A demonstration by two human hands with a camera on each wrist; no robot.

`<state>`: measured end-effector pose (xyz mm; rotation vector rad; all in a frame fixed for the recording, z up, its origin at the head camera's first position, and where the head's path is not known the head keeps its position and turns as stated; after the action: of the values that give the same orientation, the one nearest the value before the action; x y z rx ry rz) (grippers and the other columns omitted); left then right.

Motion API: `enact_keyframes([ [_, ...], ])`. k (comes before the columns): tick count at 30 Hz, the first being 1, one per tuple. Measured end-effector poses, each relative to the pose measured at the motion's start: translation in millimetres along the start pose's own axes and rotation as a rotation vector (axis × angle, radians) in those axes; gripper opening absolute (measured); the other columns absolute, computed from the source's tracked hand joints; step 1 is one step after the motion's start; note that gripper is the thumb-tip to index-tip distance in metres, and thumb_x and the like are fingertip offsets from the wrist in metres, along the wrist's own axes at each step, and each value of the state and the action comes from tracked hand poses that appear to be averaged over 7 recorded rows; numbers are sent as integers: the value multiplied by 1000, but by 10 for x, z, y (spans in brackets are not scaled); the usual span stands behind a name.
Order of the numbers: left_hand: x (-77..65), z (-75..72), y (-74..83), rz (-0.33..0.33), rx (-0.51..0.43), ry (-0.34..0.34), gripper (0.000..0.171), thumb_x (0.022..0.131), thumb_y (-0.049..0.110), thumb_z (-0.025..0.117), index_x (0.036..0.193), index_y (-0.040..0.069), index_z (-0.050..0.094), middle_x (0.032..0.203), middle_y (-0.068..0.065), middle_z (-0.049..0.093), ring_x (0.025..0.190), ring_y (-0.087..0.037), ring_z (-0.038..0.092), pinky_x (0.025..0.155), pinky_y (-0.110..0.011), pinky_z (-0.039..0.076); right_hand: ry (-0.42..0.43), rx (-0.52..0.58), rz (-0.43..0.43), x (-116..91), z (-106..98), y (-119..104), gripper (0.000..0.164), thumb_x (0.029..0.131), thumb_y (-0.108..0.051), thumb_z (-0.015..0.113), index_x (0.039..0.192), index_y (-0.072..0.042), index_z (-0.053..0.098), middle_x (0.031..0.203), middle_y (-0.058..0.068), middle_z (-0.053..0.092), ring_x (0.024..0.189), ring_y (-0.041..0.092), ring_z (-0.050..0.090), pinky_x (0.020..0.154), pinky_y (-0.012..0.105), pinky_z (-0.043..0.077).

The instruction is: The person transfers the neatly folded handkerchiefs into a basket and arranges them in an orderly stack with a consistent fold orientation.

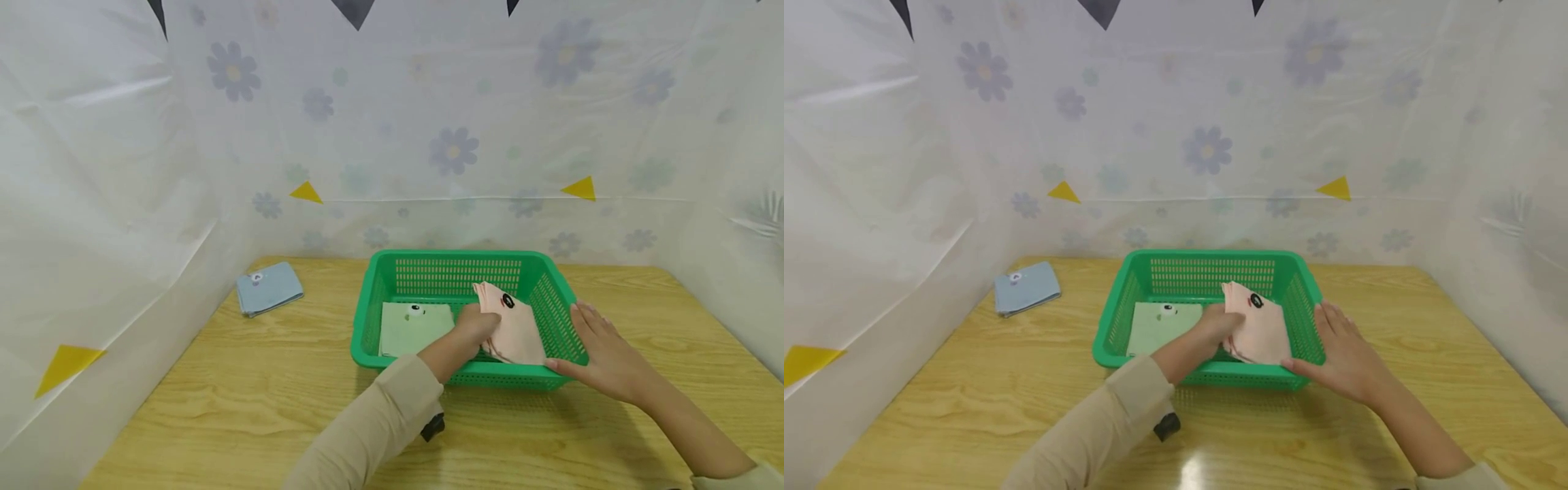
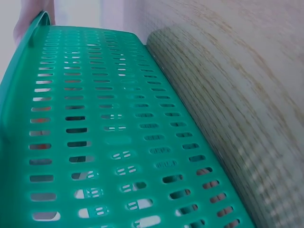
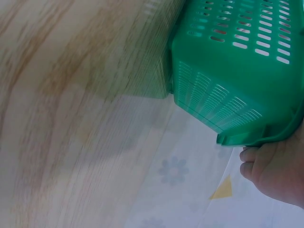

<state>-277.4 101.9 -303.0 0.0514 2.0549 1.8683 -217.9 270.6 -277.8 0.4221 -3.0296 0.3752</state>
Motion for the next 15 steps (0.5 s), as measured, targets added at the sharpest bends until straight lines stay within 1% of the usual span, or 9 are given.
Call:
enact_keyframes([
  [2, -8, 13, 10, -1, 2, 3, 16, 89, 4, 44, 86, -1, 59, 52, -3, 44, 36, -11, 37, 36, -20, 33, -2, 3, 1, 0, -1, 0, 99, 83, -50, 56, 141, 9, 0, 146, 32, 3, 135, 46, -1, 110, 55, -6],
  [7, -17, 50, 34, 0, 28, -21, 20, 89, 2, 43, 80, -1, 60, 45, -3, 41, 31, -11, 34, 33, -20, 32, 1, 4, -3, -1, -4, 1, 99, 83, -49, 56, 141, 9, 0, 146, 32, 3, 135, 46, 0, 111, 55, -7],
  [11, -16, 69, 45, -11, 41, -26, 21, 90, 3, 42, 78, 0, 59, 44, -3, 40, 31, -11, 33, 34, -21, 31, 8, 2, -8, -2, -8, 0, 99, 83, -49, 56, 141, 9, 0, 146, 32, 3, 135, 46, 1, 111, 55, -6],
  [13, 4, 88, 37, -23, 42, -38, 20, 90, 3, 42, 82, -2, 59, 45, -4, 40, 32, -12, 34, 35, -22, 32, 10, 0, -9, -3, -7, 1, 99, 83, -49, 56, 141, 9, 0, 146, 32, 3, 135, 46, 1, 111, 54, -6],
  [15, 17, 107, 34, -31, 44, -52, 18, 91, 3, 42, 91, -2, 59, 48, -5, 42, 35, -13, 35, 38, -23, 33, 14, -2, -12, -4, -7, 1, 99, 83, -49, 56, 141, 9, 0, 146, 32, 3, 135, 46, 0, 111, 53, -8],
])
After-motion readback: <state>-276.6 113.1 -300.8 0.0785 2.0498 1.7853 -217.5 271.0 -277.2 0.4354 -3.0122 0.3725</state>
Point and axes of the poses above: each hand's wrist, its own x-axis towards the middle knuckle, its own z-axis out of the palm, y = z × x, the point moved 7 cm from there along x, towards the middle knuckle
